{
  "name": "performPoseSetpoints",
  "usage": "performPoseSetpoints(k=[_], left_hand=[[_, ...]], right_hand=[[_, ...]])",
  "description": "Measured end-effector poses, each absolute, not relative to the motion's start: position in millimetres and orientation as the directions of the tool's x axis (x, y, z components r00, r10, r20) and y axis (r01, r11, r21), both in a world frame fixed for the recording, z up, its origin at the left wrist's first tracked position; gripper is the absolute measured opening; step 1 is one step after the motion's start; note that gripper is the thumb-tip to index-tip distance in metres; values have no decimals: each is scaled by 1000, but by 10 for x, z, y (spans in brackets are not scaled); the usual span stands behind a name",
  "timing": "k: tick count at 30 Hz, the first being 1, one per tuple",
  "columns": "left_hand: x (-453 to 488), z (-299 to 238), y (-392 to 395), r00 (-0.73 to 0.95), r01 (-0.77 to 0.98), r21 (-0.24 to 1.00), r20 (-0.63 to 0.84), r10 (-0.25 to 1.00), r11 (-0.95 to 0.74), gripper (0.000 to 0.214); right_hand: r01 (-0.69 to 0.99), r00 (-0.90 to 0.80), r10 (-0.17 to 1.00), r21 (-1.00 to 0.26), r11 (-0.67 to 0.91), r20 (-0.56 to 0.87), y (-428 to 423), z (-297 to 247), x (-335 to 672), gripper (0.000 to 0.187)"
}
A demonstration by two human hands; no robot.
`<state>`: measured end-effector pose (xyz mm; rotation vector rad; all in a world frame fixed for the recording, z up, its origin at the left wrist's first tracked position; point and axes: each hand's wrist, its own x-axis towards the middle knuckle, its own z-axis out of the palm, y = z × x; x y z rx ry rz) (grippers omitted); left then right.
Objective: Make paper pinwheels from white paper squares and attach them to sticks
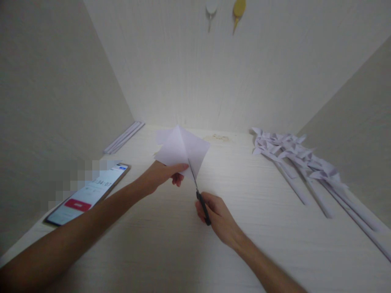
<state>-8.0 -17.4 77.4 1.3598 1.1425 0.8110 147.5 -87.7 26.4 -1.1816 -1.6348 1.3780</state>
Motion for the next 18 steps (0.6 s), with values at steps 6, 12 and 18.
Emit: performPoseSetpoints(k=[6,12,18], left_hand=[[-76,792,-180,296,179,980,-144,944,93,26],[-80,773,-167,307,178,979,-148,940,96,27],[-84,769,-163,328,154,983,-146,933,100,26]], right_hand=[[229,-331,941,-973,5,-73,-879,270,1461,39],[239,-324,943,-971,1,-79,-885,260,1463,36],[242,-324,943,-970,2,-79,-888,271,1462,36]])
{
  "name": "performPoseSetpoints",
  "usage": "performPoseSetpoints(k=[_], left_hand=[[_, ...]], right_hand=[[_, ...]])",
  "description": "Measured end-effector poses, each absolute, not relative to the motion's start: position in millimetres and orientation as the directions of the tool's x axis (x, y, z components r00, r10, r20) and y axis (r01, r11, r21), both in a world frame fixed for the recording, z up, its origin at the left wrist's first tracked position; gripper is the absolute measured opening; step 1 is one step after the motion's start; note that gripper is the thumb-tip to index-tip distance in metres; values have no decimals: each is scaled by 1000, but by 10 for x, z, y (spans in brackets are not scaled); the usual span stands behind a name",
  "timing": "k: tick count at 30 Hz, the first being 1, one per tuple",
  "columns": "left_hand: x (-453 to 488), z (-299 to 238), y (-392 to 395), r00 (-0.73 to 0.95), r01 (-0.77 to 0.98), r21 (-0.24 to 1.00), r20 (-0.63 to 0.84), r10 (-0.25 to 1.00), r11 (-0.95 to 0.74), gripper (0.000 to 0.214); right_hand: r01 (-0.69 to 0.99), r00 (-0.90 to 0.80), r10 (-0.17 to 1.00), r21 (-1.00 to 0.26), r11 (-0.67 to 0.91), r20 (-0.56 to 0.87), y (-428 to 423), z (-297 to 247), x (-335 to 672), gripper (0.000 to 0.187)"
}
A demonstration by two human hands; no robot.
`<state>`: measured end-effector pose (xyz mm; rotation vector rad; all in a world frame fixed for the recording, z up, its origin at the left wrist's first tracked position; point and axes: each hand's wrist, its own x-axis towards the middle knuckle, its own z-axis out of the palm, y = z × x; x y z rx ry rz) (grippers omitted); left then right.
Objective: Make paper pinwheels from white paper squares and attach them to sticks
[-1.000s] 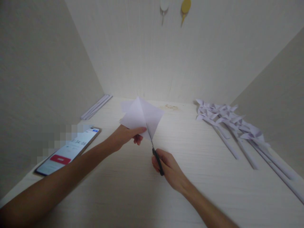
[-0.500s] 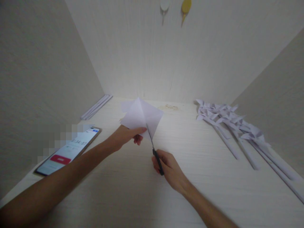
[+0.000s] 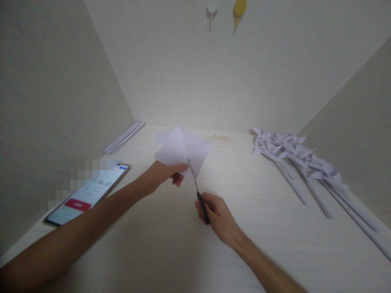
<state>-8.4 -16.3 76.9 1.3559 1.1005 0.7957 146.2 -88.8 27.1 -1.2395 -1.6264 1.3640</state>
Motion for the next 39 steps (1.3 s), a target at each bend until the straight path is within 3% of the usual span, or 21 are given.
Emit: performPoseSetpoints(k=[28,39], left_hand=[[-59,742,-162,347,165,975,-200,916,151,23],[-274,793,21,129,-47,997,70,989,-64,17]], right_hand=[[231,-311,947,-973,-6,-80,-879,263,1466,33],[195,-305,950,-981,0,-60,-858,220,1453,36]])
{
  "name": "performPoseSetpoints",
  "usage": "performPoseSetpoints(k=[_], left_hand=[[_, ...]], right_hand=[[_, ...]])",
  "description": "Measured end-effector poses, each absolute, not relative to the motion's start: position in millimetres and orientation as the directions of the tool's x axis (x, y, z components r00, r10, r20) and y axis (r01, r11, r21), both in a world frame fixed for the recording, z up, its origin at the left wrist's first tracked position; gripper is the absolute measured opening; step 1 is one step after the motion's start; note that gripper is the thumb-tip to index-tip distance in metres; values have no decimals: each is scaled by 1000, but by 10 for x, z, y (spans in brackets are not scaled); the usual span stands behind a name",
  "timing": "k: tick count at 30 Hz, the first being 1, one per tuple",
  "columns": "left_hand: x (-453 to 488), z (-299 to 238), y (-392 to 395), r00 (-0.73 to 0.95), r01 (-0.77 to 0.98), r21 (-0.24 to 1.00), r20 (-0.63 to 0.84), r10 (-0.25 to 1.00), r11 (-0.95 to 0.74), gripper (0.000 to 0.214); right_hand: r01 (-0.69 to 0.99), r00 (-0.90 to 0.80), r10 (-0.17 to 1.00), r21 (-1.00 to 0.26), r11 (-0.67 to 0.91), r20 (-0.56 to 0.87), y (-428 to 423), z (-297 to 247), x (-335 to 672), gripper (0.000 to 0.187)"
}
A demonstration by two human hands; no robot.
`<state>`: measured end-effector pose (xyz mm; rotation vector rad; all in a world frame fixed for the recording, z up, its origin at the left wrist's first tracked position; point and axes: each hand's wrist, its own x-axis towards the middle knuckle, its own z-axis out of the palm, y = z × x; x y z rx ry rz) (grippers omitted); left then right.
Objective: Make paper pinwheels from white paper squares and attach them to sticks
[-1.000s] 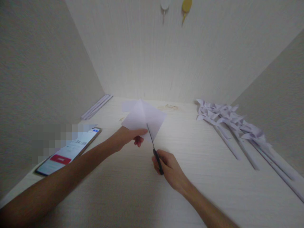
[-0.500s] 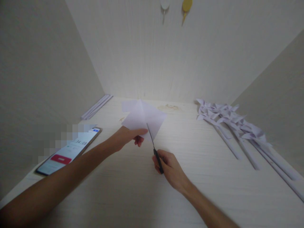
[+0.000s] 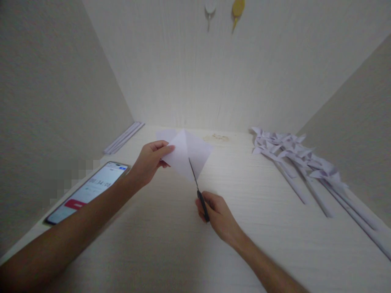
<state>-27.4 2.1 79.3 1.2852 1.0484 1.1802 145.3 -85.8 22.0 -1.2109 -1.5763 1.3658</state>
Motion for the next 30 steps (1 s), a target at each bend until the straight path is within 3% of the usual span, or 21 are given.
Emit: performPoseSetpoints(k=[5,14,19,23,30], left_hand=[[-281,793,46,192,-6,1000,27,981,-26,16],[-201,772,-75,493,9,994,-99,865,109,11],[-153,738,-143,562,30,998,-70,824,64,18],[-141,752,-152,511,74,997,-17,860,-24,24],[-143,809,-98,234,39,997,51,971,-62,16]], right_hand=[[94,-300,954,-995,37,7,-850,188,1488,38],[-18,-318,948,-1000,-23,-16,-847,172,1526,39],[-34,-341,939,-998,-45,-31,-856,184,1523,39],[-41,-352,935,-997,-63,-45,-853,198,1512,38],[-29,-345,934,-994,-104,-87,-857,218,1501,38]])
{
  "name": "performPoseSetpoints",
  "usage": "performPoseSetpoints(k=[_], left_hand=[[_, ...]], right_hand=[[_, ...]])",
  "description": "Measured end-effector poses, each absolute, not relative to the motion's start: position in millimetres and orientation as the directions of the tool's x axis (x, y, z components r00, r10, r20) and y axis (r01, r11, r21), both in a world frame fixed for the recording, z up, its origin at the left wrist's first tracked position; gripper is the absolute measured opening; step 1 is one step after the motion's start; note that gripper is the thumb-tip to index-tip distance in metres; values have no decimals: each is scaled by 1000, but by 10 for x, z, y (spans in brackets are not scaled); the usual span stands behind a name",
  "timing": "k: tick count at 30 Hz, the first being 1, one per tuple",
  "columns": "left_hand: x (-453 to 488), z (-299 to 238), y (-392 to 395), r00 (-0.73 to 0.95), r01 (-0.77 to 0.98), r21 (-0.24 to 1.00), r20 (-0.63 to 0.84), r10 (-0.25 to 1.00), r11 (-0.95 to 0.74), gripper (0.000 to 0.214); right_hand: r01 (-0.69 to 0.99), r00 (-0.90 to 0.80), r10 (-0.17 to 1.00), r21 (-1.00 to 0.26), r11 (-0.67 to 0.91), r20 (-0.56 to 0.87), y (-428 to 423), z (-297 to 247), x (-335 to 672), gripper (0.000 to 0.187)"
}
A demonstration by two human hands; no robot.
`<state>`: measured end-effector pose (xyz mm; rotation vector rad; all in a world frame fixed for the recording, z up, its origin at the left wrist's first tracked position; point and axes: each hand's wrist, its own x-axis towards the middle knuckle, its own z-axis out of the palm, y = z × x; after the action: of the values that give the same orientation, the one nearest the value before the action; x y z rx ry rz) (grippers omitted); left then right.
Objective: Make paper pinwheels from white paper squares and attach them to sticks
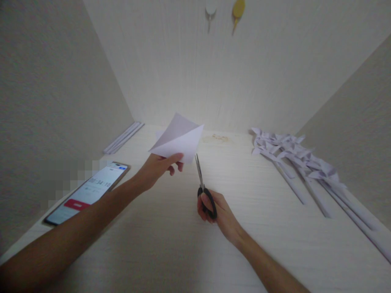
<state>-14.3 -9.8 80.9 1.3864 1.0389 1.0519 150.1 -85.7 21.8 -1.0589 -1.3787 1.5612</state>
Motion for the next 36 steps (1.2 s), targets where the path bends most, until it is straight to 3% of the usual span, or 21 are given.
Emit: performPoseSetpoints(k=[9,36], left_hand=[[-119,835,-117,243,-57,998,1,970,14,25],[-113,781,-112,271,-63,996,-45,962,64,25]], right_hand=[[127,-353,935,-992,29,-18,-877,226,1500,40],[153,-352,935,-988,3,-52,-874,269,1461,38]])
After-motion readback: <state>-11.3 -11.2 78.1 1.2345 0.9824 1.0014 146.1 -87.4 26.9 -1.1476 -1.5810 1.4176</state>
